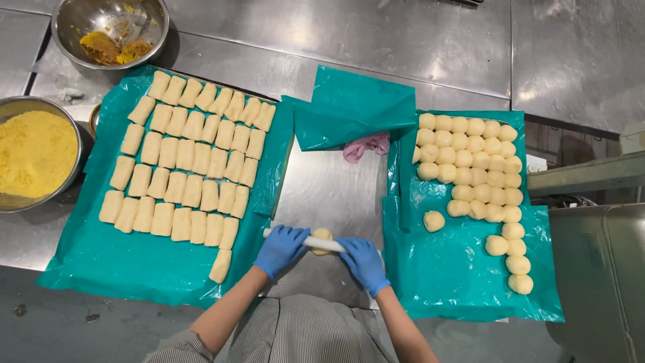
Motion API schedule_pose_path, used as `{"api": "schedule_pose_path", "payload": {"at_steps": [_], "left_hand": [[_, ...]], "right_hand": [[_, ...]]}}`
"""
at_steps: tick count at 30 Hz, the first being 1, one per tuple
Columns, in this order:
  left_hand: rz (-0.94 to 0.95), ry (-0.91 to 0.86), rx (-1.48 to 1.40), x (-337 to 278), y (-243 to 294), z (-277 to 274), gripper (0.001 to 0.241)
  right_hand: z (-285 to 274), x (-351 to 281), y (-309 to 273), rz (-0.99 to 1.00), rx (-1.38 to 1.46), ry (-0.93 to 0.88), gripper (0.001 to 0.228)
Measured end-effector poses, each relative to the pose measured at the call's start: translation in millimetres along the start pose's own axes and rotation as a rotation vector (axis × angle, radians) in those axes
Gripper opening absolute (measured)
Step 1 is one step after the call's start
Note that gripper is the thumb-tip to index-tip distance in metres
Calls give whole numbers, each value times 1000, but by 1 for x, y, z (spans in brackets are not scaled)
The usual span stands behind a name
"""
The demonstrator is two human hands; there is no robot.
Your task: Rolling out small pieces of dough with a rolling pin and folding them into rectangular shapes.
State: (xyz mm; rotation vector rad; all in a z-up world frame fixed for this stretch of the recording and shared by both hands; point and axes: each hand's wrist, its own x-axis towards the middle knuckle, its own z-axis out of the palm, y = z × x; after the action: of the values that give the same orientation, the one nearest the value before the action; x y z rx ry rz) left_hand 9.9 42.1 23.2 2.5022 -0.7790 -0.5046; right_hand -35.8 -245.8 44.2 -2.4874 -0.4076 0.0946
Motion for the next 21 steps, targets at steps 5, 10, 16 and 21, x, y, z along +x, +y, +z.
{"api": "schedule_pose_path", "payload": {"at_steps": [5,10,16,21], "left_hand": [[-46,190,87,-16,16,14,59],[-152,247,166,18,18,3,64],[-319,156,124,100,-8,-35,79],[-298,341,61,160,-28,-64,85]], "right_hand": [[27,-22,-19,71,-140,32,43],[33,9,-8,235,-137,27,64],[17,98,28,260,-300,25,80],[-18,159,41,48,-191,53,72]]}}
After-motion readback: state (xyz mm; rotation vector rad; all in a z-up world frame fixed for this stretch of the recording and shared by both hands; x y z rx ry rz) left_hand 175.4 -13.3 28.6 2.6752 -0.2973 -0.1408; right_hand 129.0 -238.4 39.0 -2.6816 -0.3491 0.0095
